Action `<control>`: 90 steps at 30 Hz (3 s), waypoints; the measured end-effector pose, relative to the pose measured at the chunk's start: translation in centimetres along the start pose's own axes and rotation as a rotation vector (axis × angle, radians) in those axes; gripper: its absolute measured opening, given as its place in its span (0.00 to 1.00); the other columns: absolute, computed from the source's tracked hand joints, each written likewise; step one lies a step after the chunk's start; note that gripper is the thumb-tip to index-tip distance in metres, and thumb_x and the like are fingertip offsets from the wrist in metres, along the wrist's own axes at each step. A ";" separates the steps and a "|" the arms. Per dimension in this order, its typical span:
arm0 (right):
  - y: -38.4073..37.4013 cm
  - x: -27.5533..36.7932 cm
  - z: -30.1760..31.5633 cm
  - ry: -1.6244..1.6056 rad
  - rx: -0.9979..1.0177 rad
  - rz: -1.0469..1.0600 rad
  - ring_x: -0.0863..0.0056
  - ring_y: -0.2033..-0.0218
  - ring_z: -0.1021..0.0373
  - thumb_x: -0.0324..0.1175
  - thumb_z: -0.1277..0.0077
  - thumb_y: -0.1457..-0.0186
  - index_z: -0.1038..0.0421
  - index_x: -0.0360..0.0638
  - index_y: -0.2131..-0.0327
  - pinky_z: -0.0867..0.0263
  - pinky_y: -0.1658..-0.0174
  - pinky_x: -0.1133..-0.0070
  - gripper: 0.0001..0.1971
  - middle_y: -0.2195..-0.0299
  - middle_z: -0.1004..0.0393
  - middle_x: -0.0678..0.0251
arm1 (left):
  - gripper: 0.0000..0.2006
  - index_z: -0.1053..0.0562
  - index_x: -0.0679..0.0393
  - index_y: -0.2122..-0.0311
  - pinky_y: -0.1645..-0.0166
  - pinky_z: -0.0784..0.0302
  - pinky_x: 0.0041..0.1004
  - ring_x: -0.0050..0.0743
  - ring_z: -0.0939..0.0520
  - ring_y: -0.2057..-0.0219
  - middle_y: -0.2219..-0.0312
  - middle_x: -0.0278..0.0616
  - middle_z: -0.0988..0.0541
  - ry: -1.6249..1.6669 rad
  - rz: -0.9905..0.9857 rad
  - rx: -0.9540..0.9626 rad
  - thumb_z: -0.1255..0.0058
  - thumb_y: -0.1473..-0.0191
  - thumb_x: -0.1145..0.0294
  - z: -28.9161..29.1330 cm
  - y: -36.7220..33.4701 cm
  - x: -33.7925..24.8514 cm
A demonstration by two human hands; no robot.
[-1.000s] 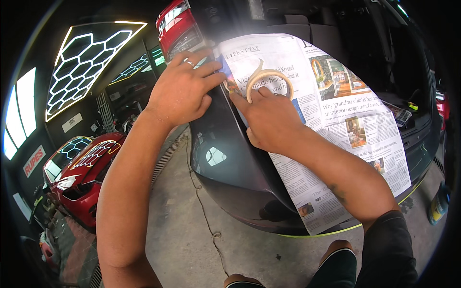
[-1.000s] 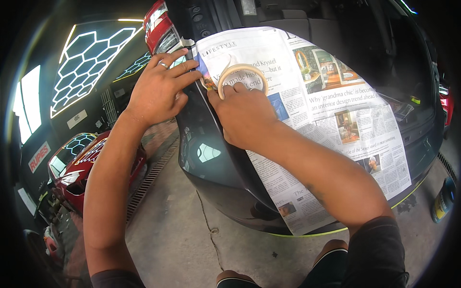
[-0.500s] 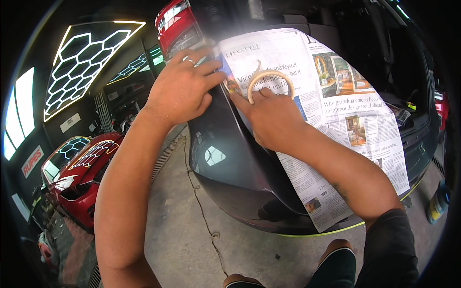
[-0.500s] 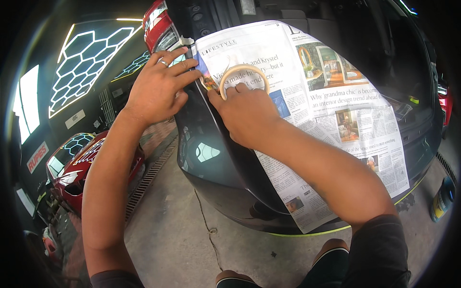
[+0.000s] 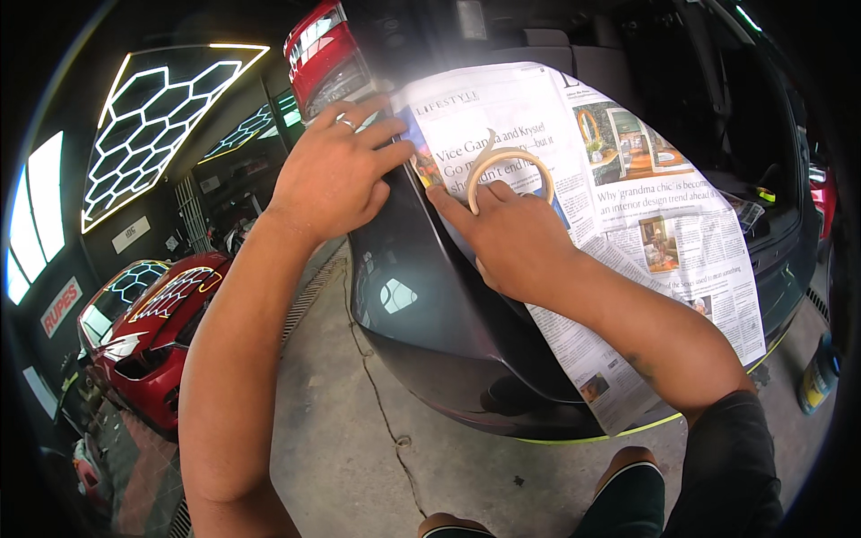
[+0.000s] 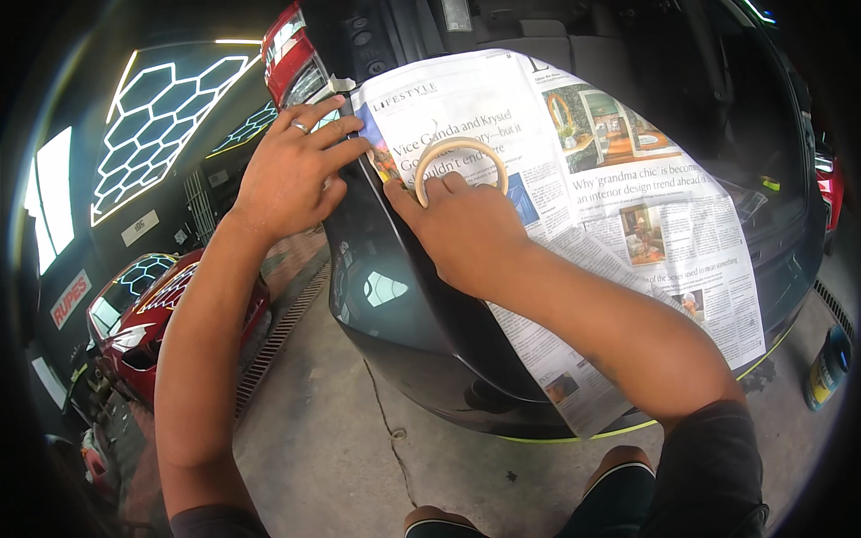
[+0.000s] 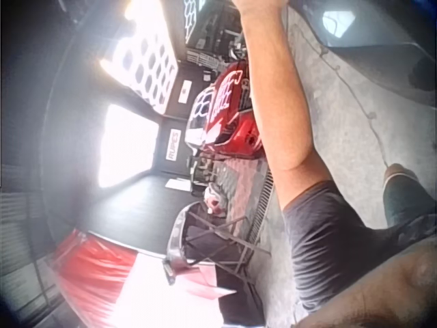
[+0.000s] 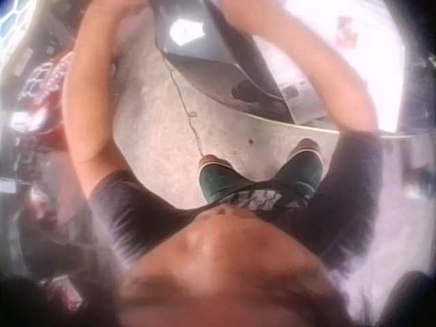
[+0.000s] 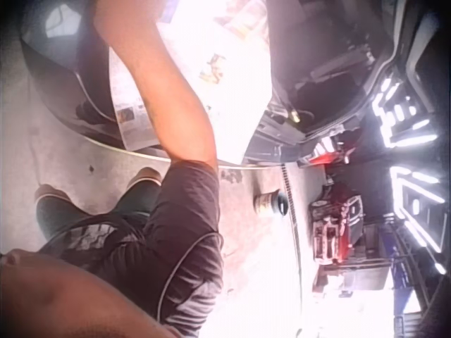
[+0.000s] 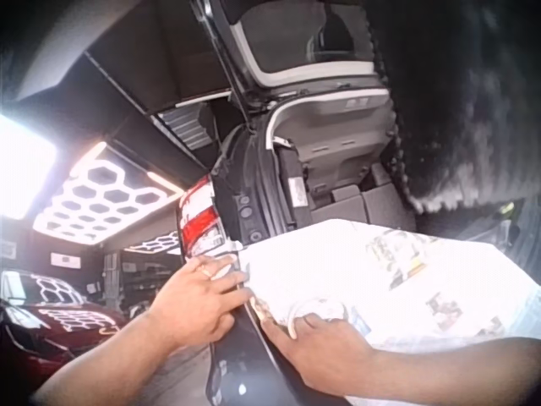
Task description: The person places a sheet of newspaper on the rear trunk of a dark-colored car and secures it using masking tape. They smooth the paper and apply multiple strips of tape to the edges and center to hold it in place. The person then removes the newspaper and applies a strip of tape directly to the car's surface.
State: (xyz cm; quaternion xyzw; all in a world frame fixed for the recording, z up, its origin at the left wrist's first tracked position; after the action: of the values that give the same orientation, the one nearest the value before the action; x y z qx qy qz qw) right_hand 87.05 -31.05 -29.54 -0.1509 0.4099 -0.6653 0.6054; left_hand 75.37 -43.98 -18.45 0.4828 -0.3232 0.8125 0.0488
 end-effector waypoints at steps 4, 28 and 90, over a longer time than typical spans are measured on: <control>0.4 0.3 -0.5 0.053 -0.044 -0.002 0.60 0.53 0.21 0.27 0.38 0.45 0.39 0.47 0.25 0.22 0.59 0.68 0.43 0.57 0.19 0.55 | 0.26 0.19 0.48 0.44 0.25 0.34 0.49 0.46 0.28 0.29 0.40 0.38 0.19 0.009 0.002 -0.016 0.38 0.51 0.72 -0.4 0.4 0.0; 0.5 0.1 -0.3 -0.090 0.007 -0.095 0.56 0.49 0.22 0.25 0.38 0.46 0.44 0.52 0.22 0.22 0.54 0.64 0.48 0.54 0.21 0.51 | 0.24 0.19 0.48 0.45 0.23 0.36 0.53 0.48 0.28 0.28 0.40 0.40 0.19 0.023 0.023 -0.065 0.40 0.50 0.72 0.1 -0.1 -0.1; 1.5 -0.9 0.8 -0.255 -0.155 -0.072 0.58 0.50 0.23 0.37 0.41 0.39 0.20 0.43 0.44 0.22 0.54 0.61 0.20 0.58 0.18 0.52 | 0.22 0.15 0.40 0.44 0.19 0.46 0.54 0.48 0.34 0.26 0.36 0.42 0.25 -0.058 -0.018 0.131 0.36 0.46 0.67 0.6 -0.8 -3.3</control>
State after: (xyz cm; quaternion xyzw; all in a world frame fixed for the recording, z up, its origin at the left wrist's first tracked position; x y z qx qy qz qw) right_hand 88.81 -30.45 -29.84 -0.2950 0.3741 -0.6286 0.6147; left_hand 77.91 -42.90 -20.60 0.5112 -0.2661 0.8171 0.0151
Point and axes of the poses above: each hand's wrist, its own y-axis away from the middle knuckle, its own z-axis out of the back of the hand, x = y × z, the point moved 5 cm from there along -y, towards the middle knuckle
